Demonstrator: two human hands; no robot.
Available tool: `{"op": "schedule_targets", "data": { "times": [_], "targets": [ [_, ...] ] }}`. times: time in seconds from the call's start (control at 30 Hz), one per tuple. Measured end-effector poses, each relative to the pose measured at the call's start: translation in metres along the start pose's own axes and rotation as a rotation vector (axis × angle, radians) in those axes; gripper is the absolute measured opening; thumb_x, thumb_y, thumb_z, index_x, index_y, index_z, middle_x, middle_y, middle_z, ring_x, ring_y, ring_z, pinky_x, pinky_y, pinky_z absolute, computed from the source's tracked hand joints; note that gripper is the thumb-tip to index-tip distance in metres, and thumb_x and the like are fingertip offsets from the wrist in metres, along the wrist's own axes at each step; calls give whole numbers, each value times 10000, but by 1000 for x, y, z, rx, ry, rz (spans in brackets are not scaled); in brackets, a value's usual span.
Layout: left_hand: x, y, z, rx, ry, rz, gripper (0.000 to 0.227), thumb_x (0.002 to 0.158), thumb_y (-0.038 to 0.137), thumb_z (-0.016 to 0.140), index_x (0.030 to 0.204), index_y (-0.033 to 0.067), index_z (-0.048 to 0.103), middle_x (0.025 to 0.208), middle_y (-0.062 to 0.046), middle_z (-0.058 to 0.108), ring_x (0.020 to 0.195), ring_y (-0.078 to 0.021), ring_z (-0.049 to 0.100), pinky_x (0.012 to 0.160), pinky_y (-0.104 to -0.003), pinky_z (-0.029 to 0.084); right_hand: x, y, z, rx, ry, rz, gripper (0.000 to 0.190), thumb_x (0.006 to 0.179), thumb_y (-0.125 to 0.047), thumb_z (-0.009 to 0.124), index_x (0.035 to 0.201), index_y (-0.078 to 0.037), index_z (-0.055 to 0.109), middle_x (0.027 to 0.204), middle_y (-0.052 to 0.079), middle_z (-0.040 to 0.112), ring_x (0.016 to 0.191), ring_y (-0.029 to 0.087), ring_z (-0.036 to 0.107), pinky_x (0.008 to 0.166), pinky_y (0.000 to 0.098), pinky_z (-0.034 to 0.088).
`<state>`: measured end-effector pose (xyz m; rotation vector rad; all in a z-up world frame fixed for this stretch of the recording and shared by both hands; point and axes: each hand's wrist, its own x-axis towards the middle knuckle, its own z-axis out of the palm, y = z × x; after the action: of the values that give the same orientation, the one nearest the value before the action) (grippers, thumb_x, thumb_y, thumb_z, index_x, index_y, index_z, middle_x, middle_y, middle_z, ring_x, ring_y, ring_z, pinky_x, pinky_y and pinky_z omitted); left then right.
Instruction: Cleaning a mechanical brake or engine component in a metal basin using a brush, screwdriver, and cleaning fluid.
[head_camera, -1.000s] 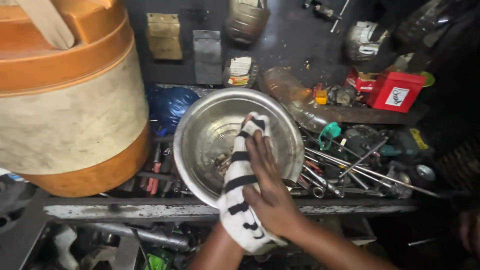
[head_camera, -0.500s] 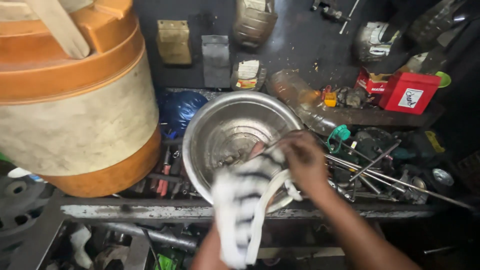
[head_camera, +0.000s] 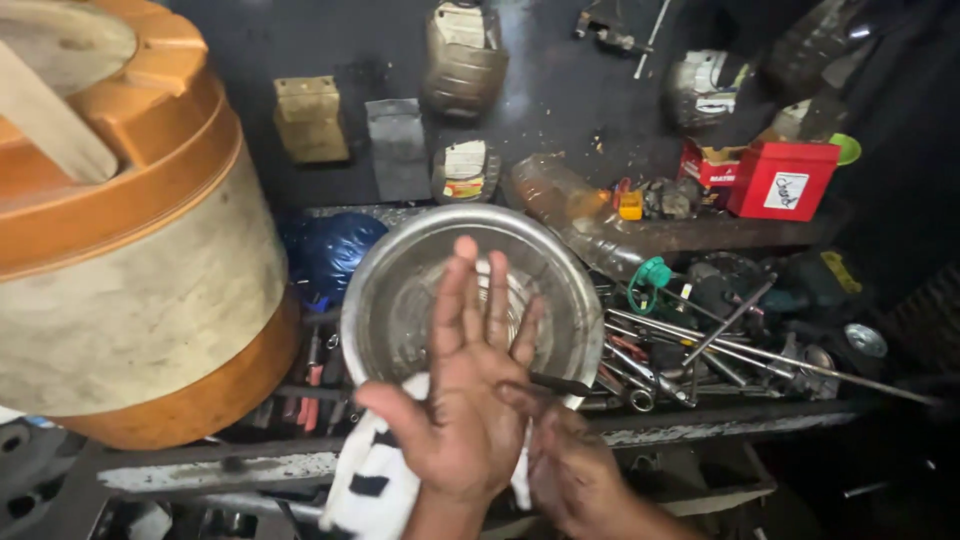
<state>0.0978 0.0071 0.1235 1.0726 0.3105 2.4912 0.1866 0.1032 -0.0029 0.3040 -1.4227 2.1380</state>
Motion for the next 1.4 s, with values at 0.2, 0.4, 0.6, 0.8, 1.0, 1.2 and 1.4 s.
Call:
{"op": "schedule_targets", "data": {
  "times": [0.2, 0.4, 0.6, 0.8, 1.0, 1.2, 1.4],
  "targets": [
    [11, 23, -13, -657, 31, 73, 1211, 804, 926, 140, 1702, 115, 144, 1811, -85, 80, 1650, -330, 91, 1326, -584, 101, 21, -75, 2, 306, 247, 117, 661, 944, -350, 650, 1491, -1, 522, 1458, 229, 551, 1273, 397, 535, 1048, 516, 435],
    [-2, 3, 9, -316, 56, -10, 1185, 856, 912, 101, 1728, 110, 80, 1830, -95, 47, 1668, -347, 101, 1336, -595, 64, 37, -60, 3, -854, -191, -247, 482, 989, -331, 620, 1345, -8, 662, 1458, 201, 569, 1348, 357, 547, 1096, 496, 444],
    [-18, 0, 23, 393, 158, -88, 1302, 731, 990, 173, 1660, 107, -59, 1805, -100, -57, 1670, -366, 69, 1317, -590, 21, 68, -60, 12, -1298, -33, -699, 359, 1010, -329, 553, 1138, -7, 647, 1118, 164, 648, 1049, 348, 624, 1009, 522, 441],
    [-29, -11, 8, 312, 71, -103, 1489, 552, 1046, 314, 1667, 152, -105, 1805, -79, -130, 1646, -458, 107, 1241, -677, 178, 73, -58, -44, -1230, -252, -528, 275, 948, -315, 620, 833, -71, 670, 738, 88, 642, 707, 281, 636, 705, 440, 504],
    [-22, 36, 14, 342, 29, -236, 1444, 555, 1029, 359, 1638, 212, -137, 1756, -78, -109, 1654, -462, 116, 1124, -806, 340, 69, -83, -69, -391, 736, 206, 505, 957, -566, 514, 1050, -93, 663, 897, 68, 688, 771, 194, 653, 720, 350, 542],
    [-27, 5, -4, 189, 34, -306, 1359, 659, 1013, 321, 1652, 222, -163, 1793, -46, -120, 1629, -420, 77, 1211, -701, 228, 65, -112, 58, -1661, -206, -828, 550, 831, -448, 650, 1138, 5, 601, 1108, 162, 620, 1058, 339, 606, 971, 537, 468],
    [-21, -11, -42, 506, 451, -596, 1171, 857, 954, 218, 1744, 231, -31, 1811, -44, 46, 1572, -368, 76, 1138, -548, 62, 69, -107, 2, -1571, -524, -399, 622, 770, -580, 766, 910, 15, 651, 896, 189, 671, 888, 394, 662, 934, 549, 513]
  ]
}}
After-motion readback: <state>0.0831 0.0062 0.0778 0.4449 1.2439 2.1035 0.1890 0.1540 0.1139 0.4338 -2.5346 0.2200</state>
